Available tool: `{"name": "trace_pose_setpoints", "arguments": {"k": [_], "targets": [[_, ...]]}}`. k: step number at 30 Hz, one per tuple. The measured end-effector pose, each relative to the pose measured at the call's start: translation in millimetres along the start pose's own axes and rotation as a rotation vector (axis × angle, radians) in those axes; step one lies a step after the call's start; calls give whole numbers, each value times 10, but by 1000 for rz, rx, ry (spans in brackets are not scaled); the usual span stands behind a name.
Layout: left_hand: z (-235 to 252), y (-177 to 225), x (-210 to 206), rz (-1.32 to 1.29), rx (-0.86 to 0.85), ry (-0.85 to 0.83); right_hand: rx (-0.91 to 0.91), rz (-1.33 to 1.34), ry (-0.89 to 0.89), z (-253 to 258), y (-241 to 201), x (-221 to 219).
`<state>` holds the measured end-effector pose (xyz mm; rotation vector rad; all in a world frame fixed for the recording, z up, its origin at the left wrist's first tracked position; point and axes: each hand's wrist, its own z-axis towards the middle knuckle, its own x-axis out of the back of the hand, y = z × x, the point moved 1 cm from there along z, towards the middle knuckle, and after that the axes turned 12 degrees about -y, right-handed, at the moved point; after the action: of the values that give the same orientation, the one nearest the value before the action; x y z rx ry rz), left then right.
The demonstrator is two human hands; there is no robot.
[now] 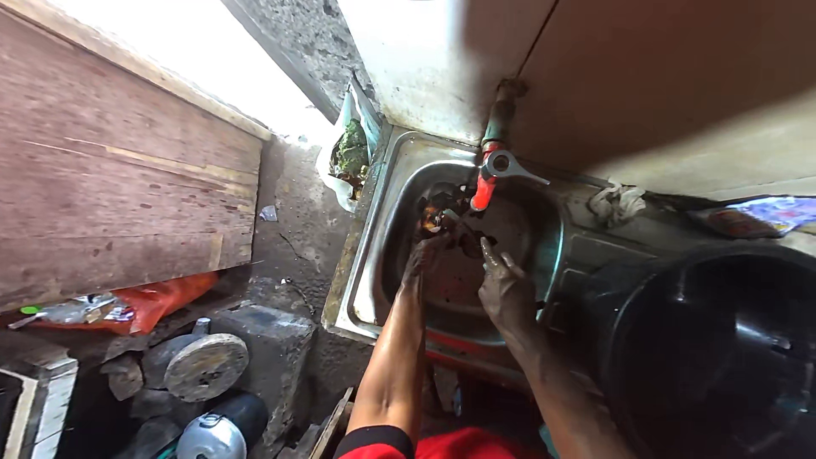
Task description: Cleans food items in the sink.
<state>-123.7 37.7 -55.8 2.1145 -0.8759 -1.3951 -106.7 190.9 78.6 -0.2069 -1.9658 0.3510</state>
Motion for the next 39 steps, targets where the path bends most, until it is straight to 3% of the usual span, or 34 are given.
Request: {"name": "trace_pose_setpoints", "arguments": {"k": [6,9,14,17,21,34,36,39], "targets": [[39,-304,92,-126,199,129,-65,-187,-178,206,-99,-58],[-3,-327,28,-9,231,147,-101,-229,-303,378,-175,-22],[-102,-36,-214,310,377,212,-37,-320,-294,532,-282,22],[-65,4,-198,508,331,309,-24,-389,-316,551,-366,25],[40,-38,-25,755,256,276,-47,-430,-339,583,-441,37],[262,-164,-56,897,218,435,-39,-546,-452,871,-835,166],[289,-153,-130,862,199,494,-52,-544,-447,889,-800,108],[252,-121,-160,816,174,446,-65,-509,-419,941,-687,-113]]}}
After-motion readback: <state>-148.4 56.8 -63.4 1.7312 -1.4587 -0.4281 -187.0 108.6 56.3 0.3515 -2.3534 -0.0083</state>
